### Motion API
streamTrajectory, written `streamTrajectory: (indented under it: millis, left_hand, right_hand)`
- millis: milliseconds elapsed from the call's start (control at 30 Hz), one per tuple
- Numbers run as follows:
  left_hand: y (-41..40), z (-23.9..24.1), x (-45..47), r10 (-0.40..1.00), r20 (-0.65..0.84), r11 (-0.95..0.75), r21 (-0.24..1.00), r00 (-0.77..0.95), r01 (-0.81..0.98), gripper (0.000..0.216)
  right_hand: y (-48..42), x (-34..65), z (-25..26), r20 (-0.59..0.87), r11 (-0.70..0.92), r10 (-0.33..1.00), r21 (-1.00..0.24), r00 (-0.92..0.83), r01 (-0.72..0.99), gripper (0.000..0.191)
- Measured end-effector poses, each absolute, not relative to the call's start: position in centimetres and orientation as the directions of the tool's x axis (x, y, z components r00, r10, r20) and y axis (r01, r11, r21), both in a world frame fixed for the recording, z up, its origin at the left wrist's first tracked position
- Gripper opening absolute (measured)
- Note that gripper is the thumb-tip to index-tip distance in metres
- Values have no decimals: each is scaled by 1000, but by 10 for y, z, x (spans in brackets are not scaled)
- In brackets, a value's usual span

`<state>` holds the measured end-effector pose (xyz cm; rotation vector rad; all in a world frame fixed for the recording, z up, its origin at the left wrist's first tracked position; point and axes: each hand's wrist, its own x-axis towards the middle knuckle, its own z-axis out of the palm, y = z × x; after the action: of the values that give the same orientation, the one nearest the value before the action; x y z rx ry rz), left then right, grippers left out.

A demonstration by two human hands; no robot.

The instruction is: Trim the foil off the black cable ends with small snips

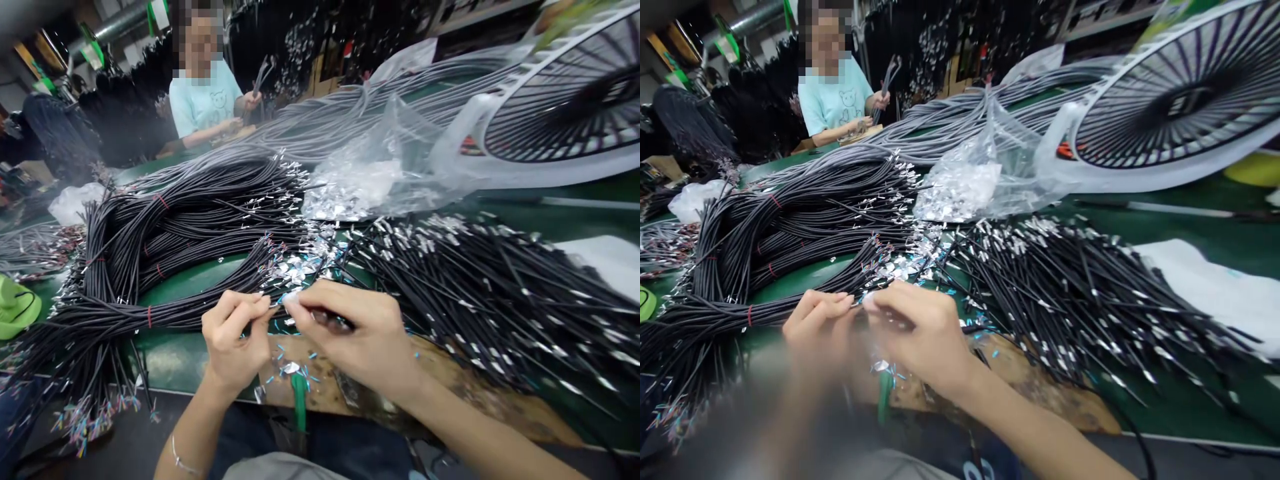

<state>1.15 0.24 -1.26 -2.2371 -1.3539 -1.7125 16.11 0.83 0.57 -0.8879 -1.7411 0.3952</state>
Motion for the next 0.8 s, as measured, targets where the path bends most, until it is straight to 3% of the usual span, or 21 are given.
streamTrajectory:
  millis: [67, 133, 200, 333, 500, 800]
  left_hand:
    - [2, -11, 12, 600, 800, -612, 455, 4, 647, 14]
    - [3, -9, 11, 598, 801, -608, 466, -15, 643, 12]
    - [5, -6, 8, 588, 808, -617, 477, -36, 626, 12]
    - [5, -4, 2, 591, 804, -646, 521, -67, 557, 17]
    - [4, -8, 0, 616, 785, -666, 563, -65, 490, 20]
    - [5, -8, 2, 573, 819, -669, 498, -44, 552, 19]
  right_hand:
    - [6, 162, 2, 787, 771, 590, -480, -183, 419, 18]
    - [6, 163, 1, 821, 801, 540, -434, -185, 411, 16]
    - [7, 164, 2, 794, 769, 593, -510, -132, 386, 9]
    - [12, 163, 7, 699, 684, 709, -650, -93, 331, 19]
    - [15, 161, 8, 639, 672, 740, -700, -207, 242, 19]
    - [15, 162, 9, 583, 628, 777, -744, -238, 227, 25]
